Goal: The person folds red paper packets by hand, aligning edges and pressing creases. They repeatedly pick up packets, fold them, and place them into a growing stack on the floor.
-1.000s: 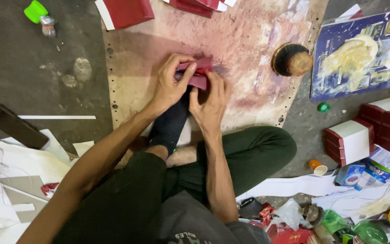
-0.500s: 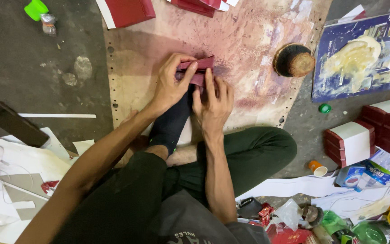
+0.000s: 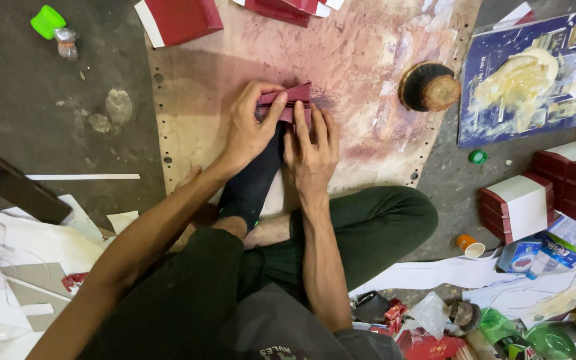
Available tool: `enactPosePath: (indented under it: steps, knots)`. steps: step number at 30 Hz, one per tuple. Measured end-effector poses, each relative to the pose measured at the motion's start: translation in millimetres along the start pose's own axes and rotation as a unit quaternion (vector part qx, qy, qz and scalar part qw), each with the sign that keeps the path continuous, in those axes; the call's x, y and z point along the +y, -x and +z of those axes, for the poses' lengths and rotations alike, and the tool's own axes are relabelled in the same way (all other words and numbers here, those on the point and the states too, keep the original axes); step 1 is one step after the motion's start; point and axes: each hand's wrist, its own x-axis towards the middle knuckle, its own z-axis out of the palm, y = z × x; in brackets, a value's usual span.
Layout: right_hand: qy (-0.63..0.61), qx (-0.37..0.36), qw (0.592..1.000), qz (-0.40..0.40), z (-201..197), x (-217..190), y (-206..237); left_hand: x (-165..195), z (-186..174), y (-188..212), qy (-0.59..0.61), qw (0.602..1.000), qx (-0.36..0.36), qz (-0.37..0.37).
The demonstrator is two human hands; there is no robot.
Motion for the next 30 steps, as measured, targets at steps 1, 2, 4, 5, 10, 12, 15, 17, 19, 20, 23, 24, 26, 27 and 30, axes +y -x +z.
enactPosePath:
  steps: [1,2,4,5,10,12,15,17,19,20,23,24,26,27,30]
  knots:
    - [-0.003,0.0,1.0,-0.001,0.9,0.8,0.5,0.0,0.3,-0.1,-0.003,1.0,0.003,-0.003]
    - [-0.007,-0.002,1.0,-0.002,1.9,1.4,0.8,0.2,0.4,-0.4,-0.003,1.0,0.0,-0.008]
    - [-0.011,0.001,1.0,-0.005,3.3,2.2,1.2,0.4,0.5,-0.6,-0.003,1.0,-0.005,-0.016]
    - [-0.011,0.006,1.0,-0.007,3.9,2.5,1.4,0.4,0.5,-0.5,-0.005,1.0,-0.004,-0.015]
    - [-0.015,0.01,1.0,0.005,3.6,0.8,1.3,-0.2,-1.4,1.0,0.008,1.0,-0.004,0.0]
    - [-0.019,0.013,1.0,0.01,3.2,-0.6,0.9,-0.7,-2.5,1.4,0.009,1.0,-0.007,-0.002]
    - [-0.026,0.008,1.0,0.01,3.4,-2.5,0.3,-1.4,-3.7,1.2,0.0,1.0,-0.01,-0.005]
    - [-0.02,0.023,1.0,0.005,3.7,-3.5,0.5,-1.4,-4.0,0.5,0.002,1.0,-0.012,-0.001]
    - [-0.011,0.035,0.999,0.0,4.0,-4.2,1.1,-0.6,-4.3,0.0,0.01,1.0,-0.014,-0.006]
    - [-0.005,0.033,0.999,-0.001,4.2,-4.5,1.7,-0.2,-4.6,-0.2,0.004,1.0,-0.008,0.002]
    - [-0.019,0.015,0.999,0.03,4.8,-5.5,2.5,2.6,-6.7,0.7,0.0,1.0,-0.011,0.018]
    - [-0.031,0.012,0.998,0.044,5.2,-5.9,2.4,3.6,-7.8,1.2,0.007,1.0,-0.02,0.022]
    - [-0.038,0.032,0.998,0.034,6.7,-6.6,0.9,5.5,-9.9,2.0,0.004,0.999,-0.025,0.026]
    - [-0.038,0.038,0.998,0.032,7.4,-6.9,0.2,6.2,-10.5,2.3,-0.002,0.999,-0.025,0.024]
    - [-0.064,0.026,0.996,0.048,9.2,-8.3,-2.0,7.4,-10.7,1.9,0.002,0.999,-0.027,0.023]
